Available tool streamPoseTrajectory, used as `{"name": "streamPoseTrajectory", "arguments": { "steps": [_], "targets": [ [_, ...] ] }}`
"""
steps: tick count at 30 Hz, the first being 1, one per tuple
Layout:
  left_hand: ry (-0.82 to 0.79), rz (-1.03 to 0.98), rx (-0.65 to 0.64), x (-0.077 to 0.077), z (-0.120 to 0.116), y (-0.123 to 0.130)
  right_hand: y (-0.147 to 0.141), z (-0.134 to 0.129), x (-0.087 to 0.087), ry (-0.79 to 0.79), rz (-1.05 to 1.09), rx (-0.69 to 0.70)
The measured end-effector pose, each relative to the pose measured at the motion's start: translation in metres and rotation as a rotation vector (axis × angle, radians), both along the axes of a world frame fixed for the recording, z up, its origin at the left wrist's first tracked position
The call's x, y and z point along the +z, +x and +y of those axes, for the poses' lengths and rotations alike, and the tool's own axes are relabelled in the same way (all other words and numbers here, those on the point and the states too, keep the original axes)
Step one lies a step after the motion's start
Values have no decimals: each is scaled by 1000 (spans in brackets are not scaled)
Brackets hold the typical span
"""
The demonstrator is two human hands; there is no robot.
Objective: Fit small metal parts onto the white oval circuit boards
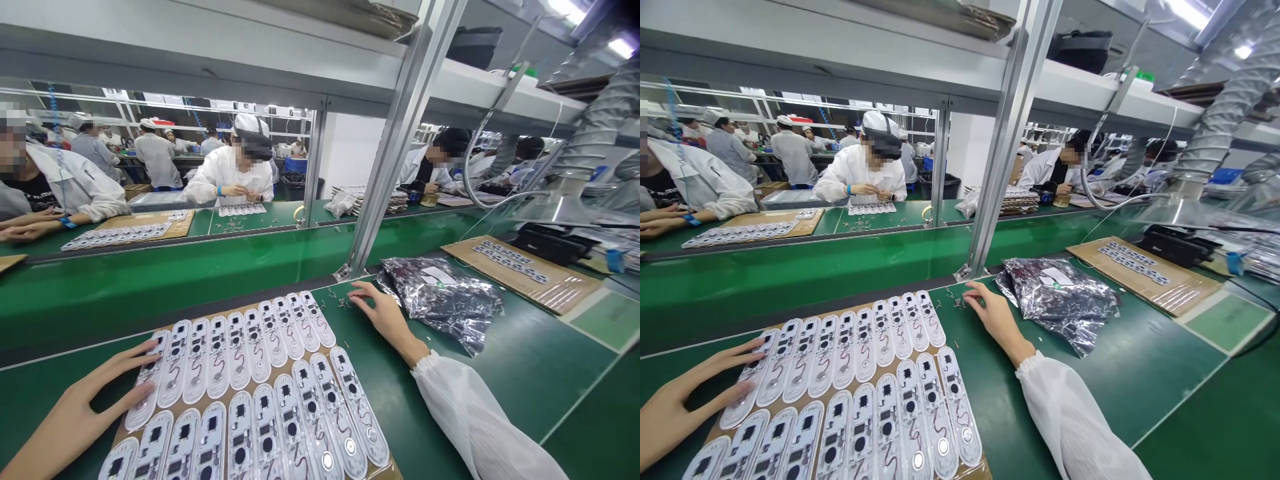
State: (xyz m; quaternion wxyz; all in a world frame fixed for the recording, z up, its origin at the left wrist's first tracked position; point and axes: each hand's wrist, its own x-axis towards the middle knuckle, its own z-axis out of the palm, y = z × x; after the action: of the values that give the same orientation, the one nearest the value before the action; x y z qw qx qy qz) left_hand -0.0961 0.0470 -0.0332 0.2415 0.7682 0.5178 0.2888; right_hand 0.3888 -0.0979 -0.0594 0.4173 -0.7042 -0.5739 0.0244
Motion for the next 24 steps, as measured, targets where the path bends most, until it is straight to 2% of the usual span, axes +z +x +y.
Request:
{"name": "streamPoseTrajectory", "arguments": {
  "steps": [2,4,7,10,13,16,20,24],
  "targets": [
    [30,-17,19,8,0,3,-12,4,10,7,14,46],
    [64,-10,3,26,-2,12,-30,12,27,12,30,118],
    [97,67,-182,68,-13,43,-68,31,67,2,65,267],
    [129,112,-354,112,-31,83,-114,48,112,-70,205,518],
    [139,-20,-388,141,-49,112,-152,55,142,-78,287,677],
    [-2,-197,-468,150,-58,124,-172,53,150,-68,349,735],
    [-163,-372,-481,144,-55,123,-174,51,145,-81,301,718],
    [-205,-401,-473,139,-47,122,-170,51,146,-110,218,675]
  ]
}}
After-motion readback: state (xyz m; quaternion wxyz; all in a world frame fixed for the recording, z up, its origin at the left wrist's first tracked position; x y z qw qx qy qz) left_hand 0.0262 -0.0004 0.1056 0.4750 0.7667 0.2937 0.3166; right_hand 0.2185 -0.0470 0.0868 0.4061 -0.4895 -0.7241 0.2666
